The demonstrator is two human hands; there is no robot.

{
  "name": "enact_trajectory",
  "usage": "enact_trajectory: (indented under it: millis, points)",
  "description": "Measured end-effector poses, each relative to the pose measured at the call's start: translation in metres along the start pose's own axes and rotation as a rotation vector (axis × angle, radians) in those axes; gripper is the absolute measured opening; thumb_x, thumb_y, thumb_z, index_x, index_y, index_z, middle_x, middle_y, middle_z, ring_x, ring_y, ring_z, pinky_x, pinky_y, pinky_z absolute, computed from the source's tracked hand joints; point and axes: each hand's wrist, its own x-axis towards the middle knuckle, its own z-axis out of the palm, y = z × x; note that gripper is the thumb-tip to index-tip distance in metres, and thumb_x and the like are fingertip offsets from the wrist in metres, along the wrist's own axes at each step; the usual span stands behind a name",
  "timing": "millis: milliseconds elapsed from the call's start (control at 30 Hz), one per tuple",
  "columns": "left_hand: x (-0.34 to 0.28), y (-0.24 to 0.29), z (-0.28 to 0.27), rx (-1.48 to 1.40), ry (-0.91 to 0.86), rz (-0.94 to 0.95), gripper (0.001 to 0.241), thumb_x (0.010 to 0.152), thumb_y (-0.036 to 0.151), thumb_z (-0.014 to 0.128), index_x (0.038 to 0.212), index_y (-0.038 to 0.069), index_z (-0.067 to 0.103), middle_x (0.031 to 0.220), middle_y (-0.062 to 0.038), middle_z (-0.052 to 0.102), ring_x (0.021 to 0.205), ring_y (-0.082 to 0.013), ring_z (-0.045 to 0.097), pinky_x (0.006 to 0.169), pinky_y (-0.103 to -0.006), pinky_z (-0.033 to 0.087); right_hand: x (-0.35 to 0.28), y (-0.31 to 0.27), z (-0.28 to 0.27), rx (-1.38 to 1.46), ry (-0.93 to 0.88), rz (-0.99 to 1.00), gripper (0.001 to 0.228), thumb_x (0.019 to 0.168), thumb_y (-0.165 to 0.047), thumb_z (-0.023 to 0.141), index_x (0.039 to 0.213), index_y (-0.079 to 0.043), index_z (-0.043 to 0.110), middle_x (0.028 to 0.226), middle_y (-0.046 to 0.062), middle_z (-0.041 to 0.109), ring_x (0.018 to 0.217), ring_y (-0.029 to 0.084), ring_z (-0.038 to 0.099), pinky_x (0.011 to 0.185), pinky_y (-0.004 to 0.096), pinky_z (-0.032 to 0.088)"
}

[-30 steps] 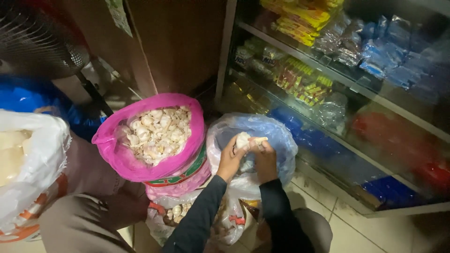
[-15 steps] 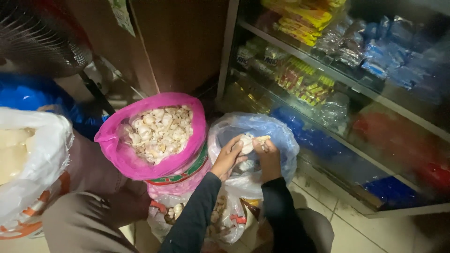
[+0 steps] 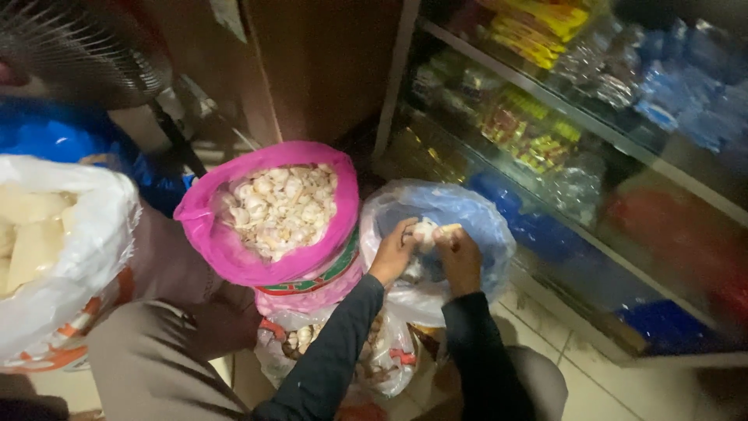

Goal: A person is sitting on the floor peeling garlic bulbs and placing the peeled cloves into a separate bag.

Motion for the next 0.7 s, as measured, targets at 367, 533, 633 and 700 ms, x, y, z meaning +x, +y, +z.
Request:
enact_trajectory:
  millis: [367,533,633,700]
  points:
    - [-0.032,0.045,-0.157,0.272,0.377,0.16,0.039,0.101,0.025,0.053,0.133,0.007,0.063,0.118,-0.026,0.067,0.113,-0.046,0.065,0.101,-0.0569,0.049,0.03,0.053,0.001,-0.704,-0.214,-0.072,0.031,0.097,-0.043,0.061,0.124,-0.03,0.071,0.109,0.003,0.077,0.103,0.031,0.072,0.09,0.049,0.058]
    - [-0.021,-0.016,-0.272,0.854,0.586,0.026,0.035,0.092,0.023,0.069,0.122,0.007,0.065,0.116,-0.021,0.068,0.112,-0.0416,0.066,0.103,-0.0533,0.049,0.025,0.035,0.014,-0.741,-0.173,-0.135,0.033,0.106,-0.038,0.048,0.12,-0.02,0.072,0.11,0.004,0.076,0.105,0.03,0.072,0.093,0.048,0.058]
    - [0.011,-0.106,-0.312,1.316,0.559,0.099,0.051,0.079,0.027,0.082,0.119,0.002,0.062,0.112,-0.022,0.065,0.11,-0.0398,0.065,0.111,-0.0527,0.042,0.015,0.027,0.018,-0.641,-0.154,-0.39,0.036,0.105,-0.029,0.048,0.132,-0.013,0.066,0.122,0.012,0.071,0.115,0.036,0.066,0.1,0.051,0.054]
    - [0.038,-0.154,-0.33,1.522,0.518,0.175,0.059,0.075,0.031,0.084,0.12,0.002,0.058,0.108,-0.021,0.065,0.108,-0.0369,0.065,0.115,-0.052,0.037,0.013,0.02,0.023,-0.467,-0.136,-0.541,0.038,0.107,-0.028,0.046,0.133,-0.007,0.065,0.122,0.02,0.069,0.116,0.042,0.063,0.102,0.055,0.051]
